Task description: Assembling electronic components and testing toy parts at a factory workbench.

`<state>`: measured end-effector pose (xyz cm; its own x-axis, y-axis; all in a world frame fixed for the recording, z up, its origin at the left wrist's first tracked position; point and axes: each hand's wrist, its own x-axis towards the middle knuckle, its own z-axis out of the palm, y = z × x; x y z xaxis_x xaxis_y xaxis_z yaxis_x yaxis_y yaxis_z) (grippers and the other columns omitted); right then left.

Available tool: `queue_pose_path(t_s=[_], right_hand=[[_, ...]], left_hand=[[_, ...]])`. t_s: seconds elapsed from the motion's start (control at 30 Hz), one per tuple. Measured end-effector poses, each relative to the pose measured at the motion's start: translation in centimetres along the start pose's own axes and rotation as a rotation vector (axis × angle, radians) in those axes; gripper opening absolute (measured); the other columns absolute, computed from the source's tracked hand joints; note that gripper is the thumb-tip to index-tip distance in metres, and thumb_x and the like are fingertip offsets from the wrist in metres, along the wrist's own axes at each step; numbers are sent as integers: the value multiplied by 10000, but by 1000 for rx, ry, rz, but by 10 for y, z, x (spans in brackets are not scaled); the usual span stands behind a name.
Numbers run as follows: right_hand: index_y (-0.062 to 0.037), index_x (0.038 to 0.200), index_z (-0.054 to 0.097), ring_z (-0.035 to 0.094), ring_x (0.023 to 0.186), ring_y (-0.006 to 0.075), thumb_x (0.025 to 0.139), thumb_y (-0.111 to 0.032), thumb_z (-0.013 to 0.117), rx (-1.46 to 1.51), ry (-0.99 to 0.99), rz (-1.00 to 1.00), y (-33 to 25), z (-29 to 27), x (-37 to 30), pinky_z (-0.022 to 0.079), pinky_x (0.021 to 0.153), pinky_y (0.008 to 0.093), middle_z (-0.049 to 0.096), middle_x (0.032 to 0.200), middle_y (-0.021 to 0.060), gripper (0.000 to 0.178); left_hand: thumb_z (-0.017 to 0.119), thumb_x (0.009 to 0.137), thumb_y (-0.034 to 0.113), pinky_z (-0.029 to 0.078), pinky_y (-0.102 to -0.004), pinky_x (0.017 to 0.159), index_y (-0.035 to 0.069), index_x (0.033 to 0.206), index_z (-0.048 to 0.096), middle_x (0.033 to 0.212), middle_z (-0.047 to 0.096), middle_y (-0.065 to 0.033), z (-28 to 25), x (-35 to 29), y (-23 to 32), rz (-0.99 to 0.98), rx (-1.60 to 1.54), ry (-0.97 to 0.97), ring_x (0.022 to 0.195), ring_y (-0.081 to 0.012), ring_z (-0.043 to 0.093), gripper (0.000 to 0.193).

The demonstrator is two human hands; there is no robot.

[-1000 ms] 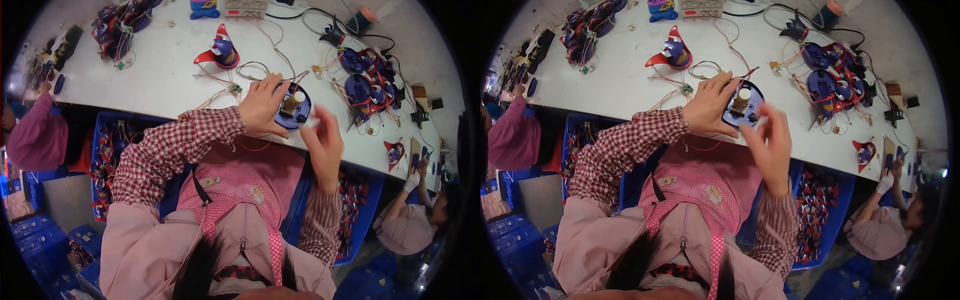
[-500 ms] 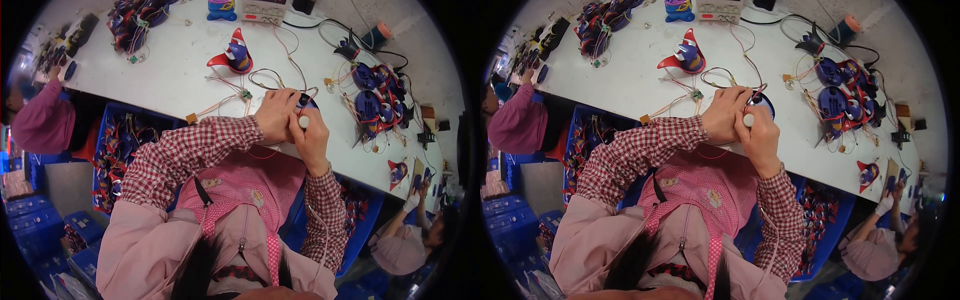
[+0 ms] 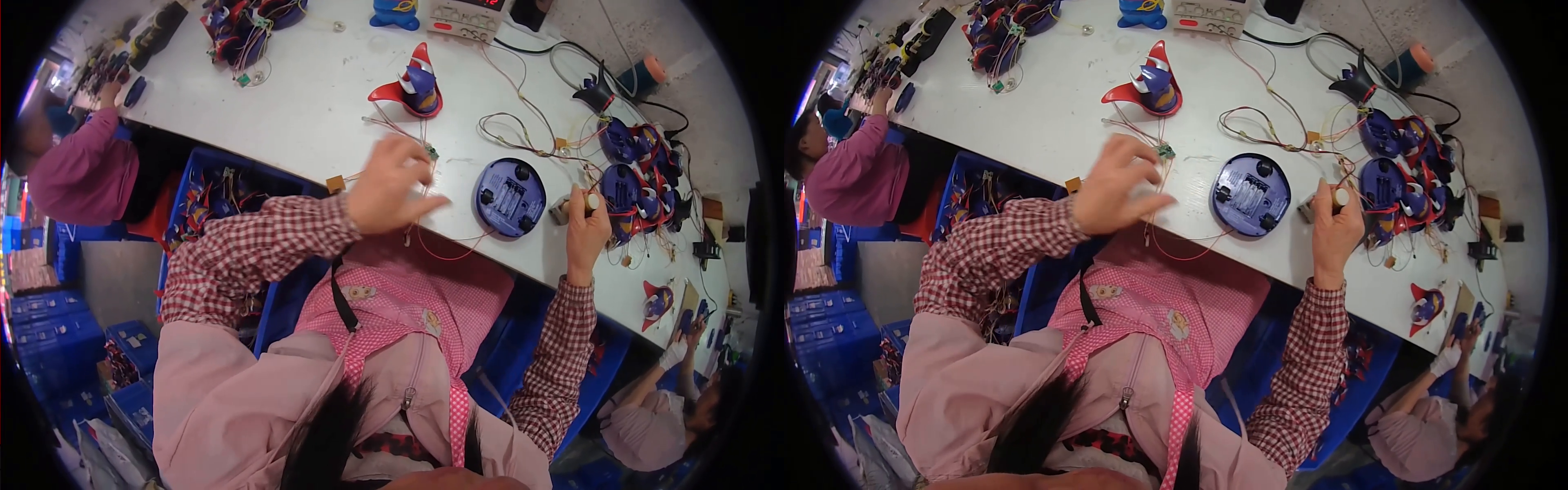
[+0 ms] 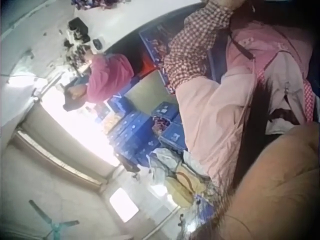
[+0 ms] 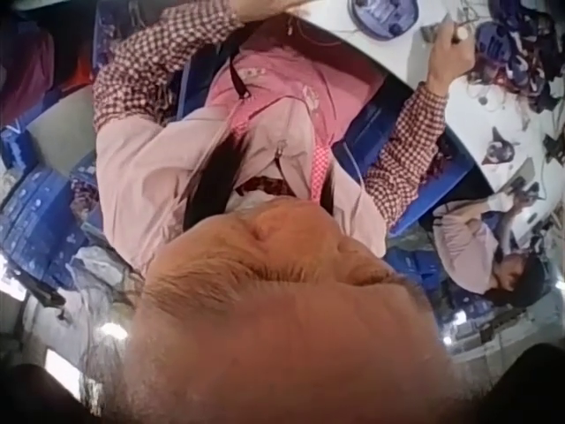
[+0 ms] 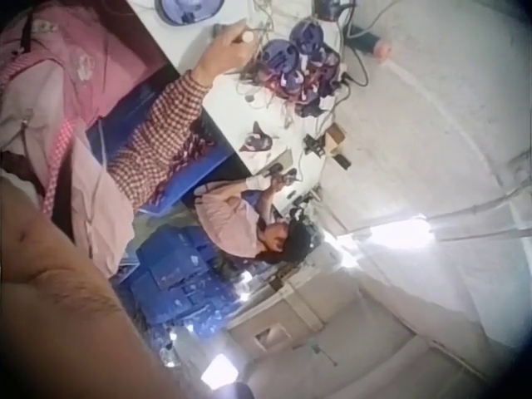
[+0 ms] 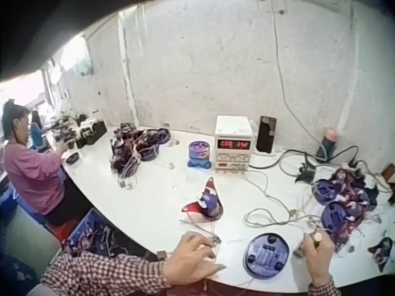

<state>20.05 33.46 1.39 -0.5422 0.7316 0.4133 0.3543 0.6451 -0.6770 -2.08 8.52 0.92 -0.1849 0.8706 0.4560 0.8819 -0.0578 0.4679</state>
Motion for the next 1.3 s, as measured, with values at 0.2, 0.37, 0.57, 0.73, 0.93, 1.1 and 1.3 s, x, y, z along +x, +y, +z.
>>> queue_pose_path(t_s=[0.2,0.37,0.57,0.73,0.93,1.1,1.3], right_hand=[[15,994,591,501,766,128,864,-123,620,80,337,-99,-54,4,-22,414,652,245,542,865,77,193],[7,997,595,533,802,268,812,-124,635,-40,-271,-417,-133,58,-25,439,681,354,536,882,127,230],[23,935,566,561,872,340,855,-180,565,-367,-415,-294,-140,139,-13,479,711,419,546,936,207,218],[8,888,522,583,797,347,875,-172,524,-429,-340,-303,-133,157,-19,493,646,414,557,876,198,180],[-13,887,478,619,664,336,906,-177,485,-253,-301,-188,-139,125,-16,505,588,411,600,762,168,166],[-19,928,491,612,598,292,911,-187,511,-209,-271,-175,-129,88,-17,497,557,376,584,693,144,170],[-16,1025,537,550,653,99,897,-147,578,731,-411,325,-112,59,-24,446,562,238,560,765,23,188]], left_hand=[[648,743,538,246,-476,1010,14,1085,580,1232,425,-220,-14,12,-56,-335,403,45,1214,-366,322,629],[610,676,686,131,-495,1073,26,1227,522,1377,317,-258,2,41,-90,-440,408,29,1330,-409,181,864],[636,564,725,108,-499,1071,27,1258,498,1368,345,-211,13,70,-104,-489,223,121,1326,-379,191,994],[695,589,593,194,-463,1049,83,1187,570,1270,474,-162,19,82,-106,-426,166,132,1278,-314,304,796],[757,664,368,433,-356,891,45,1093,609,1058,620,-120,-1,76,-87,-505,-645,38,1018,-207,559,557],[726,743,241,501,-284,741,1,1101,586,998,638,-103,-21,61,-58,-467,-959,-74,851,-157,605,453],[680,794,235,497,-283,773,-17,1157,548,1038,626,-110,-29,48,-28,-583,-1078,-205,899,-163,605,461]])
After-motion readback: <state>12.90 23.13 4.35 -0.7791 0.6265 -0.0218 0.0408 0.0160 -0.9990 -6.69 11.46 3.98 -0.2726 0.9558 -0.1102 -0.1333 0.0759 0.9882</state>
